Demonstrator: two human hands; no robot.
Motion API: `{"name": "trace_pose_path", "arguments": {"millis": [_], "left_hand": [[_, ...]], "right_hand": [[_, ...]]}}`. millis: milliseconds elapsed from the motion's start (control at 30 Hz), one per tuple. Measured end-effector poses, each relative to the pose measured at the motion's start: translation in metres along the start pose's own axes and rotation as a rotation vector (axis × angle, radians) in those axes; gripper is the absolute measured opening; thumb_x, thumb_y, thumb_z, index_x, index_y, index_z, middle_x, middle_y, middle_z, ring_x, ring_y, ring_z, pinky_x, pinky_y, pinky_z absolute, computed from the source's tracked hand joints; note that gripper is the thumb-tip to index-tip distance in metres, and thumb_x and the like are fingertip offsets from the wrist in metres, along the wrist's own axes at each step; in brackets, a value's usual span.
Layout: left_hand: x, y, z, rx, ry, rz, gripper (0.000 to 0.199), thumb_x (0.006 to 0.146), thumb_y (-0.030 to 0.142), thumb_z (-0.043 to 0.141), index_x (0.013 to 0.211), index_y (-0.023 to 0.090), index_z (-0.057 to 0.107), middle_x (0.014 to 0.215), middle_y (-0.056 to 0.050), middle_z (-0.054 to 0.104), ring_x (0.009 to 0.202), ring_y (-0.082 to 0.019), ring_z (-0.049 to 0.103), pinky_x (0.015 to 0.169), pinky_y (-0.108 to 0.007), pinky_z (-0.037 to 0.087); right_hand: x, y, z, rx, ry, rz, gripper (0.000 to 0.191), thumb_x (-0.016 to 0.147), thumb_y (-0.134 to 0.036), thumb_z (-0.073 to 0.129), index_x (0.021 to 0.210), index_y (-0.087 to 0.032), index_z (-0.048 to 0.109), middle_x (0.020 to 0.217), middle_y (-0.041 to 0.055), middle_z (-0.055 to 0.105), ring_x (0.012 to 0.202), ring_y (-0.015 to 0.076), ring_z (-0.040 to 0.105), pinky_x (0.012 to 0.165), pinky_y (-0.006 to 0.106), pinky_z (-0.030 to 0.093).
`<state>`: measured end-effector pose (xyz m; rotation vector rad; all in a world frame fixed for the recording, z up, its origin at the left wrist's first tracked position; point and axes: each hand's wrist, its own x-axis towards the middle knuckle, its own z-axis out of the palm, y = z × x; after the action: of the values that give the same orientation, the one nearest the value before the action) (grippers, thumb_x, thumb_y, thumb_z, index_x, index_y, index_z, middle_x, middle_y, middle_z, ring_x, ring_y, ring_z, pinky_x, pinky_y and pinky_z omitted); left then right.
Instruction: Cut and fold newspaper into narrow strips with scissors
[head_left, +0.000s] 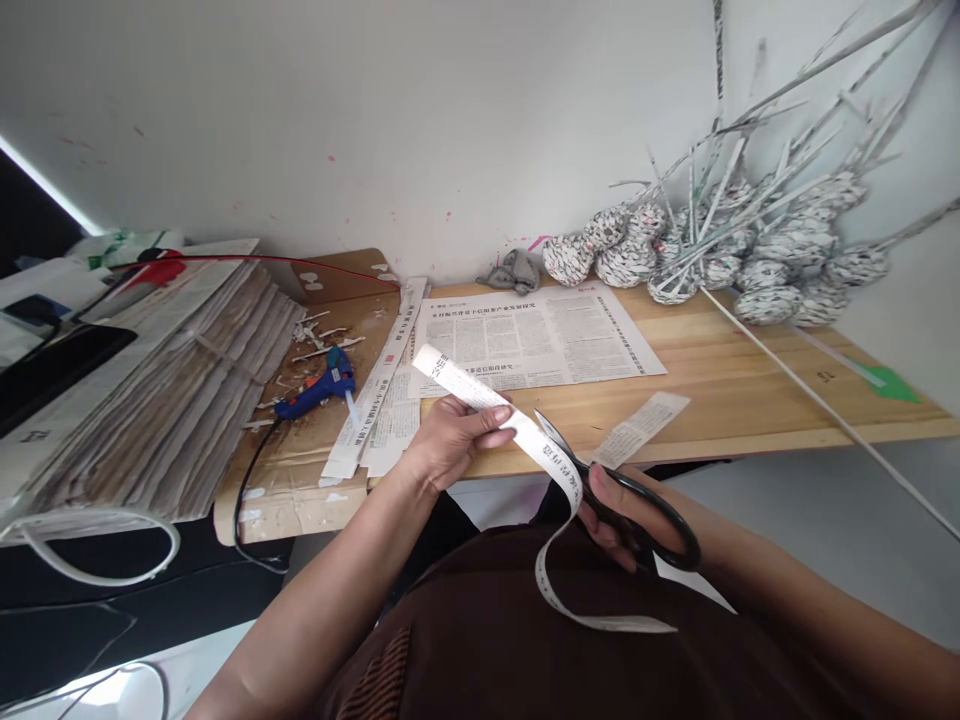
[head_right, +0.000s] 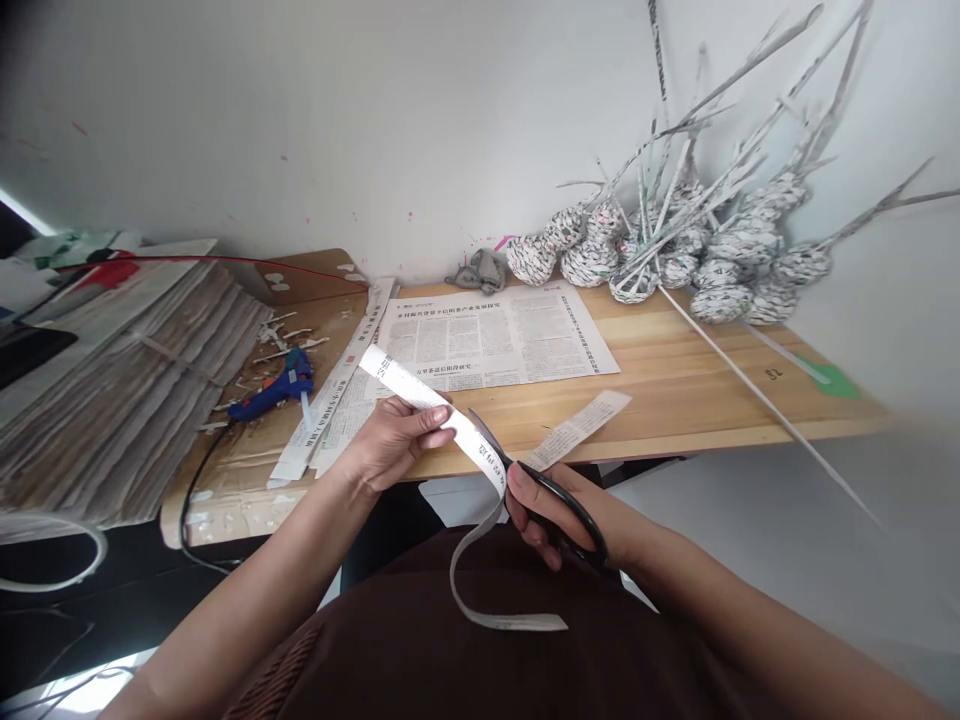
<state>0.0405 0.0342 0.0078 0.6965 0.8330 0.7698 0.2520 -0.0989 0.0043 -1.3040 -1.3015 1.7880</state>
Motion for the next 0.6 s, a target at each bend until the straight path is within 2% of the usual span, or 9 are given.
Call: {"name": "trace_pose_path", "arguments": {"millis": [100, 200, 367, 467, 600], "left_hand": [[-0.003, -0.004, 0.005, 0.011, -0.005, -0.004, 0.028, 0.056, 0.007, 0.094, 0.078, 0.005, 0.077, 0.076, -0.007, 0.074, 0.072, -0.015, 0.072, 0.061, -0.018, 0.063], [-0.004, -0.004, 0.006, 0.02, 0.004, 0.001, 0.03, 0.054, 0.008, 0.095, 0.077, 0.005, 0.077, 0.075, -0.006, 0.073, 0.072, -0.015, 0.072, 0.06, -0.018, 0.063], [-0.004, -0.002, 0.006, 0.022, -0.003, 0.001, 0.031, 0.053, 0.009, 0.096, 0.077, 0.005, 0.077, 0.075, -0.007, 0.074, 0.071, -0.015, 0.072, 0.06, -0.017, 0.062], [-0.004, -0.003, 0.006, 0.028, 0.0, 0.002, 0.03, 0.055, 0.008, 0.095, 0.077, 0.005, 0.076, 0.074, -0.006, 0.073, 0.07, -0.014, 0.071, 0.06, -0.017, 0.062], [-0.003, 0.001, 0.002, 0.029, -0.024, -0.014, 0.032, 0.06, 0.007, 0.092, 0.088, 0.008, 0.077, 0.078, -0.006, 0.073, 0.072, -0.016, 0.072, 0.061, -0.021, 0.064]], "right_hand": [[0.008, 0.01, 0.001, 0.102, -0.038, -0.025, 0.064, 0.094, -0.077, 0.041, 0.077, -0.017, 0.057, 0.063, -0.0025, 0.053, 0.046, 0.0082, 0.051, 0.044, 0.021, 0.038], [0.01, 0.012, 0.002, 0.111, -0.042, -0.037, 0.065, 0.096, -0.076, 0.037, 0.076, -0.017, 0.057, 0.061, -0.0036, 0.051, 0.043, 0.0075, 0.048, 0.042, 0.021, 0.037], [0.003, -0.005, 0.006, -0.058, 0.023, -0.051, 0.067, 0.094, -0.08, 0.035, 0.068, -0.019, 0.05, 0.051, -0.0052, 0.045, 0.037, 0.0072, 0.042, 0.04, 0.022, 0.033], [0.0, -0.016, 0.007, -0.154, 0.054, -0.004, 0.068, 0.087, -0.085, 0.04, 0.064, -0.022, 0.045, 0.047, -0.005, 0.044, 0.035, 0.0084, 0.041, 0.037, 0.024, 0.03], [-0.002, -0.017, 0.004, -0.178, 0.051, 0.049, 0.069, 0.082, -0.09, 0.042, 0.063, -0.023, 0.044, 0.044, -0.0045, 0.044, 0.034, 0.0097, 0.041, 0.036, 0.026, 0.029]]}}
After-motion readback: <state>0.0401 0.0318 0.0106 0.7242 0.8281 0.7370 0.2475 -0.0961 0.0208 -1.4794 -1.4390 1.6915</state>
